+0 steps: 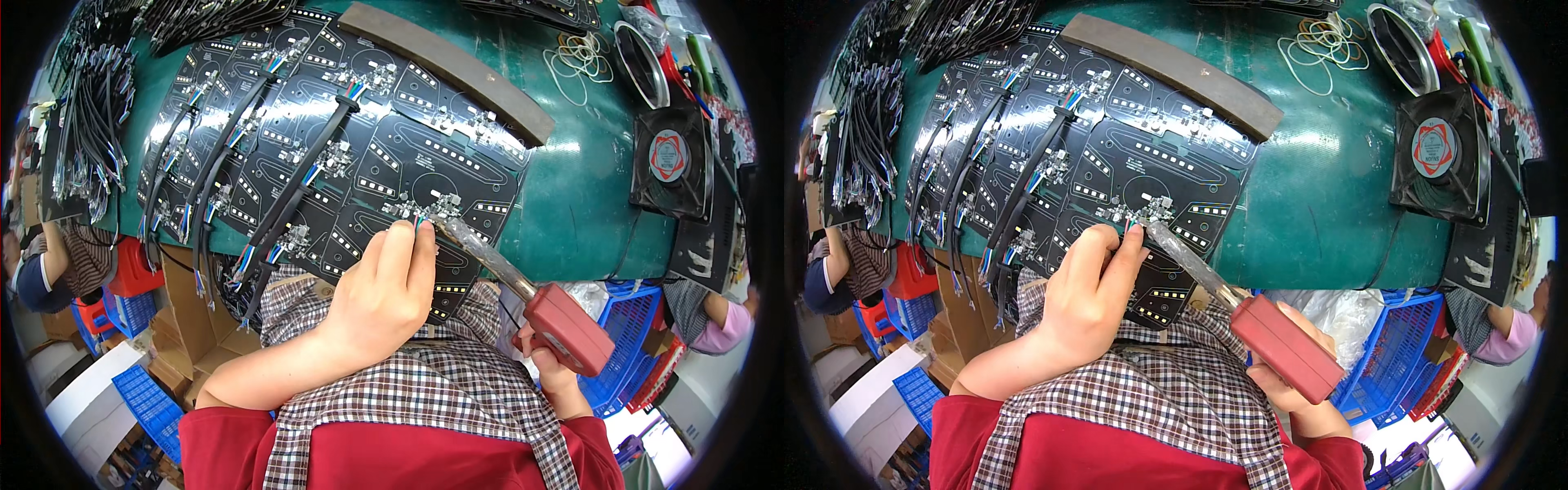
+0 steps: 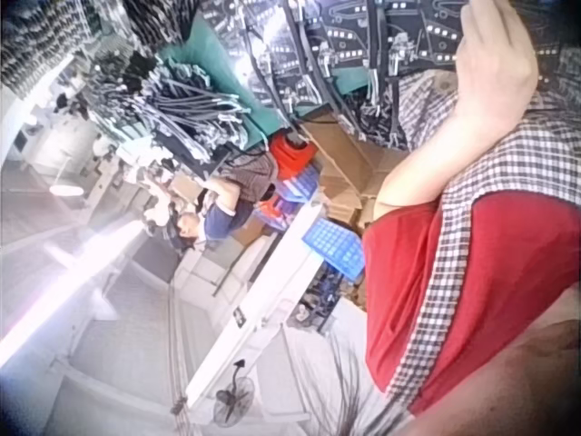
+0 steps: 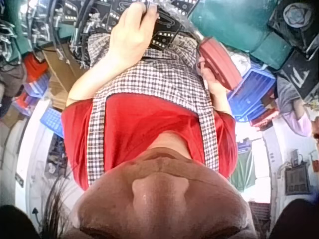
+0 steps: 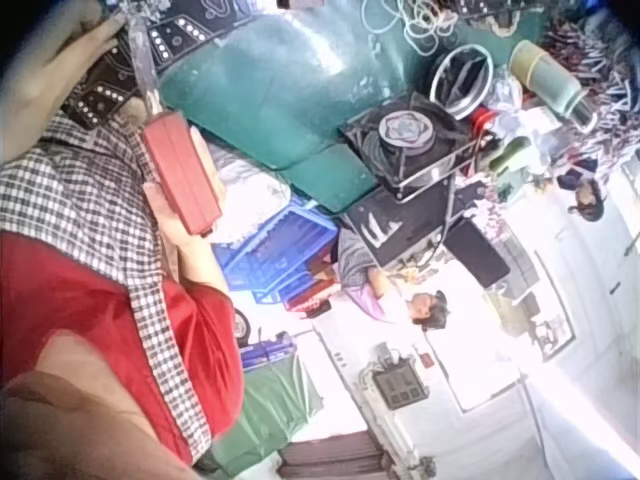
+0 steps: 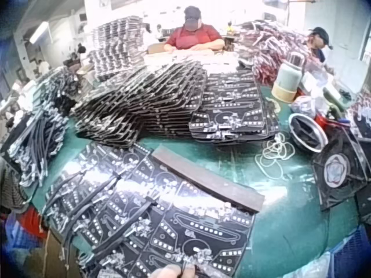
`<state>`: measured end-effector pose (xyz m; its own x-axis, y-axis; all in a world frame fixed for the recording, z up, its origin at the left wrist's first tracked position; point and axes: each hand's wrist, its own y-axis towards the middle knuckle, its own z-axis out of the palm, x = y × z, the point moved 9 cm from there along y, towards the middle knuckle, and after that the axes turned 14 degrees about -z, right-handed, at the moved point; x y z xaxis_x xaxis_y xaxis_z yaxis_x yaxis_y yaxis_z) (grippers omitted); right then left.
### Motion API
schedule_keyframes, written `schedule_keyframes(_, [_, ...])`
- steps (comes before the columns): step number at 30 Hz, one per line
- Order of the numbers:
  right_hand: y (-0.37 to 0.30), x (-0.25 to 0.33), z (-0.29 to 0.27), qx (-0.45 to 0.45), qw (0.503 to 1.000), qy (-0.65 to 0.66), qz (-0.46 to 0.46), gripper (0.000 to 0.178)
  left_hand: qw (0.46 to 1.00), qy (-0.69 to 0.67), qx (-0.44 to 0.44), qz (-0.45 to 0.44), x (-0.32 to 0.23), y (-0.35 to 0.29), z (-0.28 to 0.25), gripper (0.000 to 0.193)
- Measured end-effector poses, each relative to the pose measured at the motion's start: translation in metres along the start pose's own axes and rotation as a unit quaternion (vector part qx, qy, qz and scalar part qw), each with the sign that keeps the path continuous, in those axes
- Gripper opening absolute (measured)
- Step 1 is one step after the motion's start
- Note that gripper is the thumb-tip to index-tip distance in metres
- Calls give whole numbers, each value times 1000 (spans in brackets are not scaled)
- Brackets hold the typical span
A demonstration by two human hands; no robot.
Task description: The person attaches wire harnesses to circuit board panels by soldering them with a soldering gun.
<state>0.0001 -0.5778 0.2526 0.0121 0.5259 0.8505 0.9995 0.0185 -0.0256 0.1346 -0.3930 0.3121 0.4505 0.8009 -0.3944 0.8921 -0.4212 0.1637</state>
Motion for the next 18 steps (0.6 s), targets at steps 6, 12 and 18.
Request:
schedule_keyframes(6, [9, 13, -9, -76, 995, 40, -58, 38, 997, 55, -31, 44, -5, 1, -1, 29])
schedule_keyframes(12, [-9, -8, 2, -2, 999, 48, -8, 46, 995, 78, -40, 53, -7, 1, -1, 30])
schedule_keyframes(18, [6, 15, 1, 5, 997, -23, -70, 53, 994, 87, -38, 53, -9, 0, -1, 31])
